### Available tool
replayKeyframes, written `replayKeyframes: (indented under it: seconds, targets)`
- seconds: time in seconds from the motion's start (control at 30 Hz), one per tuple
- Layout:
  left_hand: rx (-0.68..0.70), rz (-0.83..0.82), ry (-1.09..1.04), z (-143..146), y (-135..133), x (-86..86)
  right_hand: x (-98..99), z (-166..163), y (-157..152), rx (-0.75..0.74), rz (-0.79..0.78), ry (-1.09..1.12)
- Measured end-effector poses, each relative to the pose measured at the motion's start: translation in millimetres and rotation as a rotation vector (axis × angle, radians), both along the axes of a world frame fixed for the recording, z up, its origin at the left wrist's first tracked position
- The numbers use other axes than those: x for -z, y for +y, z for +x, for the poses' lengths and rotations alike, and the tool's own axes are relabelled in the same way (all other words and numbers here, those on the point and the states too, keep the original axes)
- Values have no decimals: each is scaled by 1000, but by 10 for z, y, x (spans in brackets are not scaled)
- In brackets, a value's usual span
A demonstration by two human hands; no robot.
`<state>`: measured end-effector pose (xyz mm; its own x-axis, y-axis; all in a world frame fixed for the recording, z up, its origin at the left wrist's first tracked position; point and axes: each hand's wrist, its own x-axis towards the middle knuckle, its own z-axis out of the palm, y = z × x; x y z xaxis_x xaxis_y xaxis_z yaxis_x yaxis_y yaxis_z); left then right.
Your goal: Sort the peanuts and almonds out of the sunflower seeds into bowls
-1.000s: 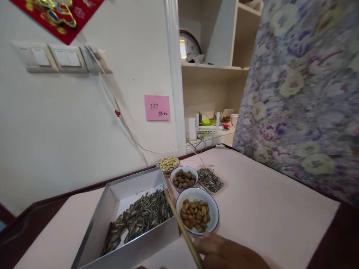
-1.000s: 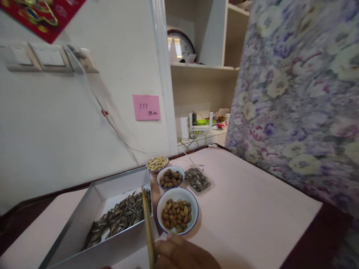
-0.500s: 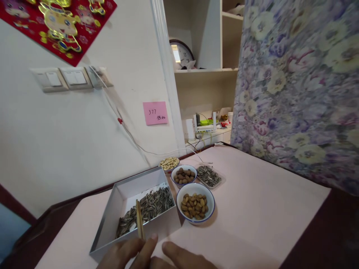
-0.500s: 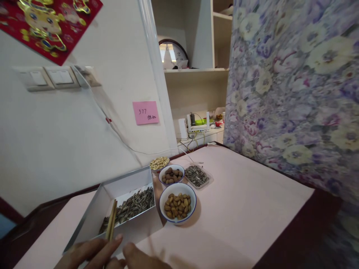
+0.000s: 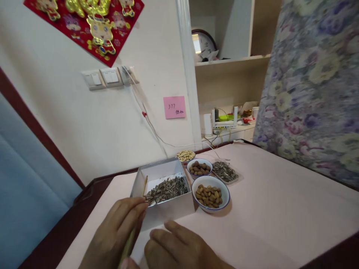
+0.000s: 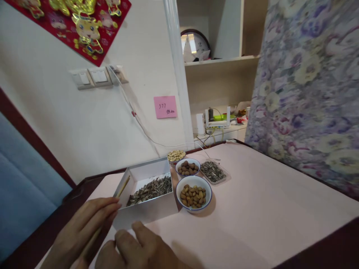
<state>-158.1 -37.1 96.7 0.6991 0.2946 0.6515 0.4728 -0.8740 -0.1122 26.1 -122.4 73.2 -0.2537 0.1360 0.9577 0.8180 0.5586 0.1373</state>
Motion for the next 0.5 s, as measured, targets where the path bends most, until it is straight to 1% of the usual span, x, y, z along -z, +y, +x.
replayKeyframes:
  seconds: [0.07, 0.13, 0.2, 0.27, 0.37, 0.43, 0.5]
  targets:
    - [-32, -38, -92, -34, 50, -99, 18, 96, 59, -25, -103, -23]
    - [-83, -100, -115, -74, 121, -202, 95, 204, 173, -10, -244, -36]
    - [-114, -182, -179, -109, 214, -289, 233, 310, 336, 42, -389, -40]
    - [-137, -304, -242, -131, 329, -344, 408, 401, 507, 79, -496, -70]
    - [-161, -497, -233, -136, 531, -358, 637, 505, 654, 60, -564, -139]
    - [-149, -628, -210, -113, 664, -339, 717, 556, 624, 7, -590, -191]
    - [-143, -738, -182, -59, 784, -317, 741, 590, 501, -80, -636, -260]
